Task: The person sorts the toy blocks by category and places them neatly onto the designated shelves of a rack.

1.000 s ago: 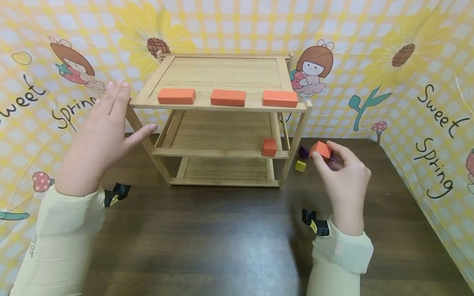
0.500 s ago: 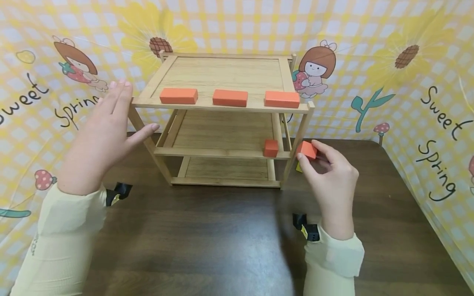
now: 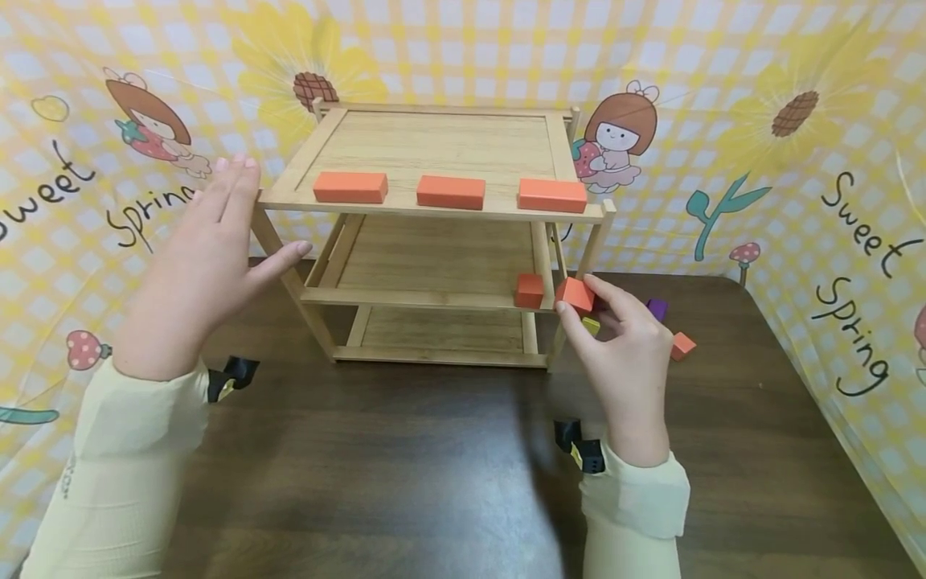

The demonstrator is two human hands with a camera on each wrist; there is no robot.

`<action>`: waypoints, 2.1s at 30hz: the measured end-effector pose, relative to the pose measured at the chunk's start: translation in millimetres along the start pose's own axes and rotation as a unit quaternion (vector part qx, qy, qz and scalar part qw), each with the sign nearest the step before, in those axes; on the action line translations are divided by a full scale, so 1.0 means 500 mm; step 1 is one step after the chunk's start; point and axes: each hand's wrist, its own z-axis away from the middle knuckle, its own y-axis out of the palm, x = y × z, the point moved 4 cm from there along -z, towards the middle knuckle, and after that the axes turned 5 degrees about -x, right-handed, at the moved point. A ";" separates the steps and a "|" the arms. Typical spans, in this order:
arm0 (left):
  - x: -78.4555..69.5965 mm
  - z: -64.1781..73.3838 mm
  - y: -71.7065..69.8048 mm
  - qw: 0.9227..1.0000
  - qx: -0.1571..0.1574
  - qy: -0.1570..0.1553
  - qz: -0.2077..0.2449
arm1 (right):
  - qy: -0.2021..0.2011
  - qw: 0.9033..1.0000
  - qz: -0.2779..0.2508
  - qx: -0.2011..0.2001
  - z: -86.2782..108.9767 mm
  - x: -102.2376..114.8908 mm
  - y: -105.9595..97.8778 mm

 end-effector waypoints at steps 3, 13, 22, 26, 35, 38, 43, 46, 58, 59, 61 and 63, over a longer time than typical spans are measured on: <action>0.001 0.000 0.000 1.000 0.000 0.001 -0.001 | -0.008 1.000 -0.005 -0.001 0.002 0.003 0.006; 0.003 -0.001 0.001 1.000 0.004 0.003 0.000 | -0.040 0.999 -0.021 0.016 0.014 0.005 0.039; 0.004 -0.001 0.000 1.000 -0.004 0.007 0.004 | -0.047 0.998 -0.029 0.030 0.010 0.020 0.068; 0.004 0.000 0.000 1.000 -0.005 0.007 0.003 | -0.052 0.997 -0.039 0.037 0.008 0.030 0.079; 0.004 0.000 -0.001 1.000 -0.003 0.007 0.002 | -0.070 0.996 -0.023 0.047 0.005 0.039 0.103; 0.004 0.000 -0.001 1.000 -0.004 0.007 0.003 | -0.078 0.996 -0.010 0.052 0.004 0.044 0.111; 0.005 0.001 0.001 1.000 -0.007 0.008 0.004 | -0.090 0.994 -0.005 0.063 0.002 0.055 0.125; 0.006 0.001 0.001 1.000 -0.006 0.007 0.005 | -0.092 0.994 -0.002 0.066 0.001 0.061 0.133; 0.002 0.000 -0.001 1.000 -0.013 0.013 0.004 | -0.053 0.993 0.006 0.102 0.004 0.077 0.170; 0.002 0.000 -0.001 1.000 -0.013 0.012 0.003 | -0.049 0.993 0.005 0.105 0.005 0.078 0.173; 0.002 0.000 -0.001 1.000 -0.012 0.012 0.002 | -0.043 0.993 0.008 0.110 0.006 0.080 0.179; 0.002 0.001 -0.001 1.000 -0.011 0.011 0.003 | -0.039 0.992 0.011 0.116 0.007 0.082 0.186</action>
